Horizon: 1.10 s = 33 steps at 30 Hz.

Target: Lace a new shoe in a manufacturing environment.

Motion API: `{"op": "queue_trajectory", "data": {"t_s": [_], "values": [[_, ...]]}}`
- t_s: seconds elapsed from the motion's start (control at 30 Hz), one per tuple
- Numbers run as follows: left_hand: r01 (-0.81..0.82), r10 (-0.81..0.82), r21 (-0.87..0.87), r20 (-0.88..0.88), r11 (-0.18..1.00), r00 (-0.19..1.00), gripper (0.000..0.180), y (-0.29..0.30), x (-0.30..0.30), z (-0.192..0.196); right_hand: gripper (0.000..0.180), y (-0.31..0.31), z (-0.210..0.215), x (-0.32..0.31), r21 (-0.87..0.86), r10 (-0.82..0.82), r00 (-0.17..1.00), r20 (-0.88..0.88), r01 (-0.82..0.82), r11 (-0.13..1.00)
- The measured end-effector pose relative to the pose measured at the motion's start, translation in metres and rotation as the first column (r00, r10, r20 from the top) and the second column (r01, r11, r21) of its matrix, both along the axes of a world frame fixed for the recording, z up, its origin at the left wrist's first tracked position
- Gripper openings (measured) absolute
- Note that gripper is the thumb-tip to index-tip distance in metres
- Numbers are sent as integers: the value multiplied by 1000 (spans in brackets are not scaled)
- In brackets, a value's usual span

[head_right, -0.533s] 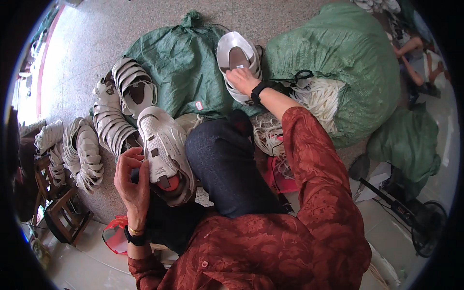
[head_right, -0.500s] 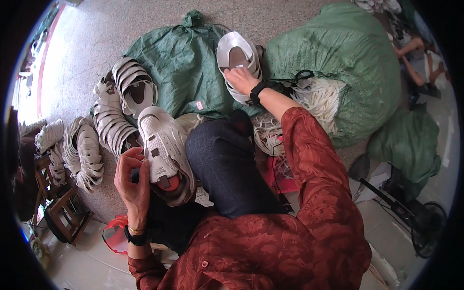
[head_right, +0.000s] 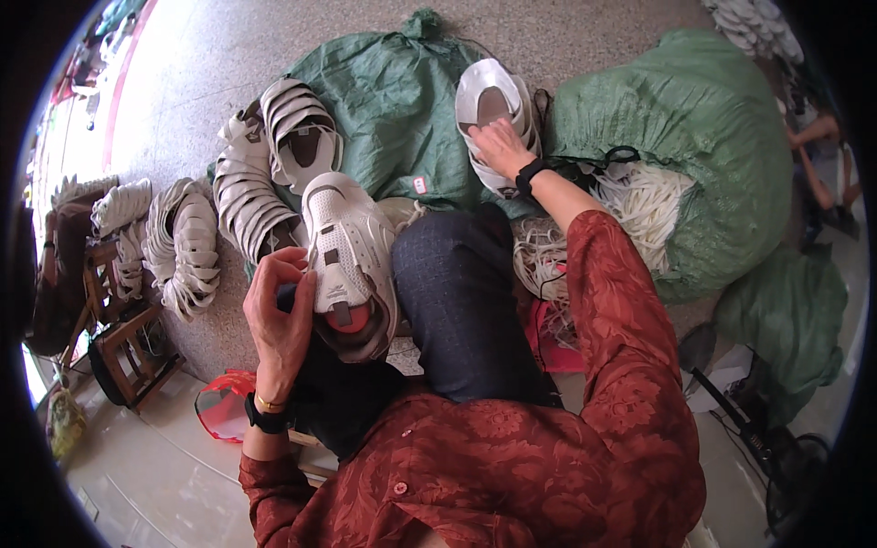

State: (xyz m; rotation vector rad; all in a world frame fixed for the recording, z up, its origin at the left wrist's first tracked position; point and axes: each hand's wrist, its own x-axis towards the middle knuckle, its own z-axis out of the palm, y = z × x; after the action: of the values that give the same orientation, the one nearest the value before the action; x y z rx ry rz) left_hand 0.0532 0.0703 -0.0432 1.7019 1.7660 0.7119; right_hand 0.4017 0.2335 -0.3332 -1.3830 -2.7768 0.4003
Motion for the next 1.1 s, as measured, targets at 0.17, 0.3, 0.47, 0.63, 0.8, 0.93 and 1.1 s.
{"op": "queue_trajectory", "data": {"t_s": [0.17, 0.3, 0.47, 0.63, 0.8, 0.93, 1.1], "values": [[16, -16, -32, 8, 999, 1000, 13, -4, -2, 5, 48, 2, 16, 3, 46, -20, 996, -92, 24, 999], [29, -28, -46, 21, 999, 999, 15, -12, -5, 5, 47, 7, 68, -14, -49, -3, 977, -215, -7, 999], [-38, 49, -64, 173, 997, 984, 22, -23, -6, -6, 42, 1, 169, -39, -184, 64, 898, -436, -158, 970], [-9, 23, -151, 89, 988, 996, 29, -26, -14, -11, 38, -34, 256, -65, -329, 14, 834, -551, -233, 915], [-26, 135, -372, 272, 928, 953, 43, -29, -26, -26, 38, -73, 286, -96, -326, 142, 828, -542, -363, 873], [40, 131, -423, 366, 905, 921, 50, -26, -34, -39, 51, -86, 298, -115, -444, 245, 896, -370, -402, 801], [192, 116, -475, 546, 859, 830, 33, -27, -38, -24, 79, -89, 298, -130, -524, 283, 940, -190, -341, 780]]}}
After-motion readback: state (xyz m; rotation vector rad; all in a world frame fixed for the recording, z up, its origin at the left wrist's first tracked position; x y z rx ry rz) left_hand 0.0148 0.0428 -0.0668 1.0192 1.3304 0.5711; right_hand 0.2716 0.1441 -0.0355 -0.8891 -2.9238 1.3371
